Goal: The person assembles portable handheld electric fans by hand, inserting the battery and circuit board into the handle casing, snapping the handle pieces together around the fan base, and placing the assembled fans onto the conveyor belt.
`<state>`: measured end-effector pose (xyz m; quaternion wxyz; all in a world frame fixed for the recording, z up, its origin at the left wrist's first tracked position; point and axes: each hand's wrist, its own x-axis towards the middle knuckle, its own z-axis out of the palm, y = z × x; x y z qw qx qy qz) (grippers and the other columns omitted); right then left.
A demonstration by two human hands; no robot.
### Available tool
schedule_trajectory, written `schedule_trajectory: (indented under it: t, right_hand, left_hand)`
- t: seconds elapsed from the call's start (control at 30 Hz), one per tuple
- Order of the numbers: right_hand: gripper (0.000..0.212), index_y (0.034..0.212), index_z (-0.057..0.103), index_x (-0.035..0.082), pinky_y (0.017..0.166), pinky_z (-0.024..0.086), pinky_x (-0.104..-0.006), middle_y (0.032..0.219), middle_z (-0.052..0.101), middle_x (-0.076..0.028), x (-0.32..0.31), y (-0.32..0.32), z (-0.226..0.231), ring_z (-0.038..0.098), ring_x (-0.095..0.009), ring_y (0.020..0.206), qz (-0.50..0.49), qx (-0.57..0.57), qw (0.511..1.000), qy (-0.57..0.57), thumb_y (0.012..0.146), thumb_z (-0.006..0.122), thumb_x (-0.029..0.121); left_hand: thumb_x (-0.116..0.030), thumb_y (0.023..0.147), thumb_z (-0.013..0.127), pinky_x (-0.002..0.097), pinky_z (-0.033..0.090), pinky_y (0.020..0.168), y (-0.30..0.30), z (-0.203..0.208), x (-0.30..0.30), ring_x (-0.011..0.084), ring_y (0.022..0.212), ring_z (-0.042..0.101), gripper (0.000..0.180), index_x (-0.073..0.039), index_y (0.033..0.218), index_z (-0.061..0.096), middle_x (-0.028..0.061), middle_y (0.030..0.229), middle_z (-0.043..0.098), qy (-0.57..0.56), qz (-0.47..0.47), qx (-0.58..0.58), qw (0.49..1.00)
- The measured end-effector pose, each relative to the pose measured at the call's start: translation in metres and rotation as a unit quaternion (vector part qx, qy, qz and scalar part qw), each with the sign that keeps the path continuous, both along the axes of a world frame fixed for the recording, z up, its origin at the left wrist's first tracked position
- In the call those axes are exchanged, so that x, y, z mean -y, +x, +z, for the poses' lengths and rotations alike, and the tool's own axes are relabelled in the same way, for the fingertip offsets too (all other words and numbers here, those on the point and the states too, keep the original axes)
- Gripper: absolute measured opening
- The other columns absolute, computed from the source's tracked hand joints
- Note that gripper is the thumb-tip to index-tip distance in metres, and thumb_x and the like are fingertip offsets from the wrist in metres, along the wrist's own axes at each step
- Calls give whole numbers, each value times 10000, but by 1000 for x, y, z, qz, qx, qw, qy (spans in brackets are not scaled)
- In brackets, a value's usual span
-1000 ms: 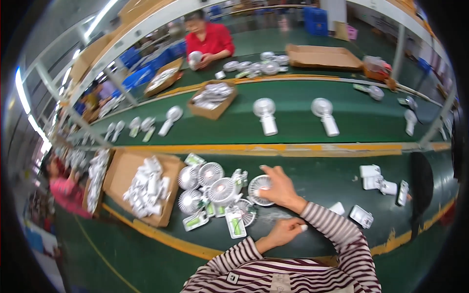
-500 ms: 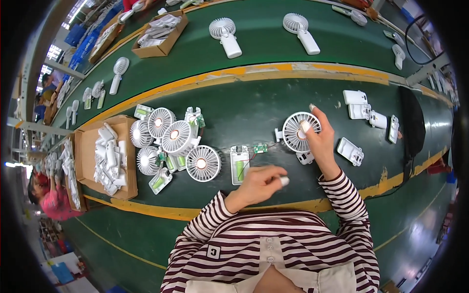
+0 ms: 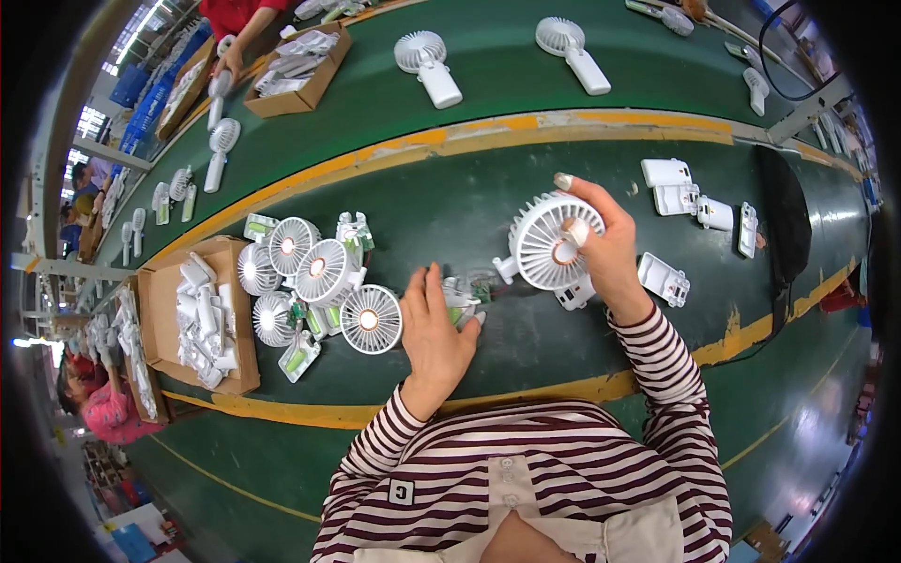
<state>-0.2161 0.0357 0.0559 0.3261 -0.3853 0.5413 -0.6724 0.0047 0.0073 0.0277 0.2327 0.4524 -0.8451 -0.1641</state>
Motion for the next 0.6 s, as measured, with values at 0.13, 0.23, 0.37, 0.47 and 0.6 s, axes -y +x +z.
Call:
schedule_trajectory:
  t: [0.13,0.23,0.37,0.47,0.6]
  right_hand:
    - [465,1135,537,-17,821,436,-242,1026,594,-74,-10,0,7,552,-123,936,9,13,1000,6,681,636,11]
    - [464,1139,535,-17,813,438,-241,1017,589,-76,-12,3,13,549,-125,933,22,28,999,0,685,624,17]
    - [424,1132,541,-13,737,461,-220,992,594,-57,-7,-3,24,564,-95,841,37,53,998,-9,720,613,57]
    - [384,1116,552,-5,723,469,-218,953,605,-44,-1,-2,31,566,-79,807,65,91,994,5,746,613,77]
    - [591,1119,535,-18,788,477,-257,1048,592,-79,-4,-1,32,591,-137,894,142,90,985,36,709,709,370]
  left_hand:
    - [-113,598,712,389,417,795,-2,-6,-1,356,918,485,746,36,1240,362,208,1062,492,66,-1,-2,998]
    - [-86,618,690,361,460,693,2,-20,3,306,825,560,620,42,1167,430,172,976,561,75,1,-43,996]
    - [-82,715,657,374,520,711,4,-17,11,258,882,595,483,14,1150,468,148,1043,571,640,-25,-386,664]
    - [-258,768,593,439,509,770,6,-6,15,305,943,582,529,47,1173,440,187,1088,554,712,-96,-477,506]
    - [-437,862,452,459,497,770,3,-14,14,300,895,595,538,12,1159,463,178,1044,571,731,-58,-484,477]
